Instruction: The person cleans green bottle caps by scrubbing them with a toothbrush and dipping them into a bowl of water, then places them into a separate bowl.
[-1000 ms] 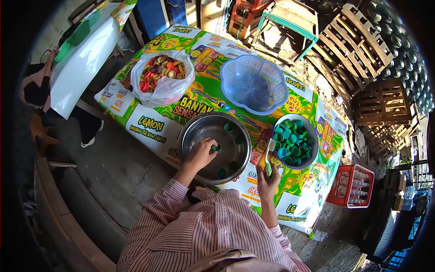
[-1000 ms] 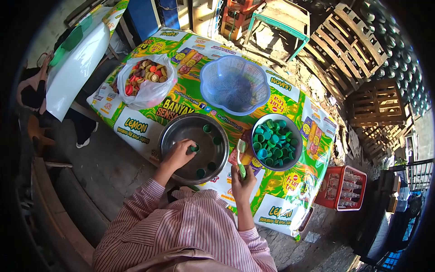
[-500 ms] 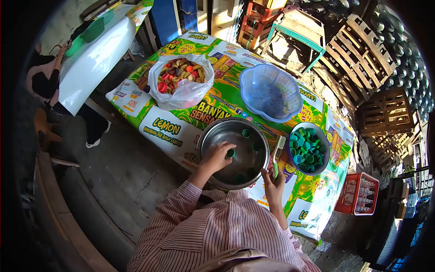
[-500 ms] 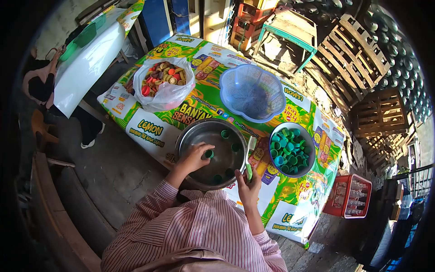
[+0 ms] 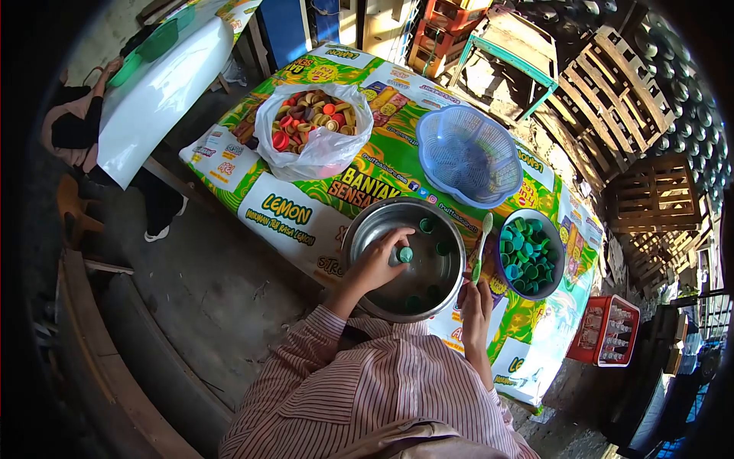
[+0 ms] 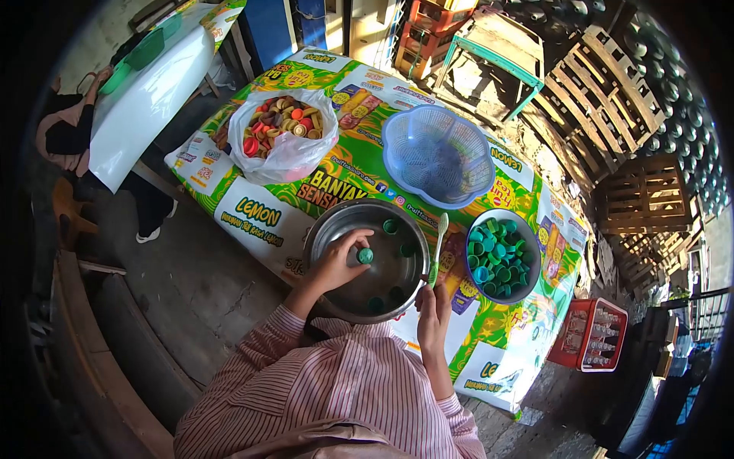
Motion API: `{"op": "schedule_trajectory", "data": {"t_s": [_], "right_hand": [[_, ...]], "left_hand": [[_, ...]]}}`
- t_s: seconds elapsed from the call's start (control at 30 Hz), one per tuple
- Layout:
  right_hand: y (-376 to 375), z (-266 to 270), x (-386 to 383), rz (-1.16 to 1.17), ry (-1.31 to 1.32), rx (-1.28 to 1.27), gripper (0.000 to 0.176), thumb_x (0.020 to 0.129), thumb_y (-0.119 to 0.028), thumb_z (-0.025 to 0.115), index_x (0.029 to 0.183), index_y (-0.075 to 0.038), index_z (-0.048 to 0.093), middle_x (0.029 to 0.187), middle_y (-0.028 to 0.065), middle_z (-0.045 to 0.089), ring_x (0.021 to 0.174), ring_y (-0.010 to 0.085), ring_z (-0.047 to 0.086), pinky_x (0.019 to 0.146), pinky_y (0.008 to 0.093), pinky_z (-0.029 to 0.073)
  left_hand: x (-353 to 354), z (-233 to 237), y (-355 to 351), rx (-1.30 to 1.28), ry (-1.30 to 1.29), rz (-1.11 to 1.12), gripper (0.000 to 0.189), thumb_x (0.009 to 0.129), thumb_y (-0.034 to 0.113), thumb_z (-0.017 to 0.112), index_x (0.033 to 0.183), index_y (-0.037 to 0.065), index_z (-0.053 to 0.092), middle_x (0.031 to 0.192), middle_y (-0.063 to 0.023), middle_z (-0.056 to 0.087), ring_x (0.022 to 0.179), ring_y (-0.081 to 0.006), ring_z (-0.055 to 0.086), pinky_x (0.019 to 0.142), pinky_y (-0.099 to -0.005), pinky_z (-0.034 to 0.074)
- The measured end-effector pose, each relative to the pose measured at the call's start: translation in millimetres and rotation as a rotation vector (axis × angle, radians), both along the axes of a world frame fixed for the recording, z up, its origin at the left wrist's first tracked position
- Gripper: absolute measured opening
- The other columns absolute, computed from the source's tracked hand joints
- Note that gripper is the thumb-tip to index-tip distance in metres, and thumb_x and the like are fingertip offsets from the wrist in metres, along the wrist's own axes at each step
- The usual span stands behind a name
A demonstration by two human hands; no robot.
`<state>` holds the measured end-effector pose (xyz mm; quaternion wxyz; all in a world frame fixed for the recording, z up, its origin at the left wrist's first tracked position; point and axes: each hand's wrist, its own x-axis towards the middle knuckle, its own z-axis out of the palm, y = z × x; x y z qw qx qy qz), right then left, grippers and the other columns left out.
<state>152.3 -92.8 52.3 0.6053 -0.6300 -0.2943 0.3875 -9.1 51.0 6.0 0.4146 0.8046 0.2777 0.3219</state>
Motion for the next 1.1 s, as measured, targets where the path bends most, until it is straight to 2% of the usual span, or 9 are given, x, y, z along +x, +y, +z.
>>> {"op": "schedule_trajectory", "data": {"t_s": [0.03, 0.13, 0.17, 0.27, 0.4, 0.5, 0.8, 0.9, 1.1], "right_hand": [[1, 2, -1, 0.043, -0.073, -0.008, 0.023, 0.094, -0.017, 0.037, 0.097, 0.002, 0.051, 0.064, 0.0009, 0.044, 0.058, 0.0068, 0.041, 0.053, 0.0203, 0.033], [2, 12, -13, 0.075, -0.135, -0.113, 0.013, 0.090, -0.010, 0.048, 0.097, 0.001, 0.047, 0.064, 0.0020, 0.047, 0.045, 0.0070, 0.048, 0.039, 0.0225, 0.036], [-1, 3, -10, 0.120, -0.320, -0.098, 0.016, 0.087, -0.007, 0.053, 0.096, 0.001, 0.045, 0.064, 0.0035, 0.049, 0.042, 0.0070, 0.050, 0.036, 0.0231, 0.034], [-3, -10, -10, 0.126, -0.772, -0.037, 0.019, 0.083, -0.004, 0.056, 0.097, 0.001, 0.045, 0.071, 0.0116, 0.056, 0.052, 0.0207, 0.058, 0.047, 0.0313, 0.043], [-6, 6, -14, 0.220, -0.698, -0.231, 0.030, 0.083, -0.004, 0.053, 0.112, -0.004, 0.048, 0.077, 0.0151, 0.059, 0.059, 0.0287, 0.059, 0.054, 0.0354, 0.046], [-12, 0, -16, 0.369, -0.857, -0.085, 0.052, 0.083, -0.003, 0.050, 0.131, -0.021, 0.041, 0.075, 0.0146, 0.061, 0.062, 0.0314, 0.060, 0.056, 0.0390, 0.047], [-19, -8, -13, 0.409, -0.823, -0.114, 0.050, 0.083, -0.005, 0.050, 0.131, -0.019, 0.041, 0.079, 0.0163, 0.063, 0.064, 0.0316, 0.062, 0.055, 0.0393, 0.047], [-14, -5, -10, 0.339, -0.778, -0.282, 0.052, 0.082, -0.004, 0.050, 0.131, -0.020, 0.041, 0.079, 0.0157, 0.063, 0.064, 0.0318, 0.062, 0.057, 0.0399, 0.048], [-21, -10, -12, 0.351, -0.805, -0.129, 0.050, 0.083, -0.004, 0.050, 0.130, -0.017, 0.042, 0.081, 0.0158, 0.064, 0.064, 0.0314, 0.062, 0.055, 0.0392, 0.048]], "left_hand": [[0, -1, -1, -0.019, -0.075, 0.038, 0.059, 0.063, 0.001, 0.071, 0.116, 0.007, 0.044, 0.088, -0.0075, 0.057, 0.086, -0.0221, 0.058, 0.073, -0.0331, 0.046], [-2, 4, -2, -0.036, -0.104, 0.119, 0.075, 0.063, 0.008, 0.076, 0.127, 0.010, 0.037, 0.090, -0.0040, 0.059, 0.085, -0.0170, 0.057, 0.071, -0.0291, 0.044], [-3, 5, -3, -0.016, -0.102, 0.123, 0.077, 0.063, 0.009, 0.077, 0.128, 0.009, 0.036, 0.090, -0.0039, 0.059, 0.085, -0.0168, 0.057, 0.071, -0.0295, 0.044], [-3, 0, -6, -0.011, -0.100, 0.146, 0.082, 0.062, 0.010, 0.078, 0.130, 0.008, 0.032, 0.089, -0.0040, 0.059, 0.084, -0.0165, 0.057, 0.071, -0.0297, 0.045], [0, 1, -11, -0.086, -0.118, 0.206, 0.089, 0.061, 0.009, 0.079, 0.133, 0.007, 0.027, 0.087, -0.0053, 0.060, 0.083, -0.0165, 0.058, 0.071, -0.0293, 0.046], [1, 4, -15, -0.124, -0.128, 0.232, 0.095, 0.060, 0.007, 0.079, 0.135, 0.005, 0.021, 0.082, -0.0063, 0.061, 0.078, -0.0159, 0.059, 0.071, -0.0286, 0.048], [1, 7, -21, -0.155, -0.169, 0.222, 0.104, 0.060, 0.005, 0.078, 0.139, 0.005, 0.010, 0.079, -0.0075, 0.061, 0.074, -0.0144, 0.060, 0.069, -0.0255, 0.048], [0, 6, -23, -0.172, -0.175, 0.226, 0.104, 0.060, 0.005, 0.079, 0.139, 0.005, 0.010, 0.080, -0.0067, 0.061, 0.072, -0.0128, 0.059, 0.069, -0.0245, 0.047], [1, 10, -21, -0.155, -0.183, 0.216, 0.102, 0.062, 0.005, 0.078, 0.139, 0.005, 0.011, 0.081, -0.0064, 0.060, 0.074, -0.0121, 0.058, 0.071, -0.0247, 0.047]]}}
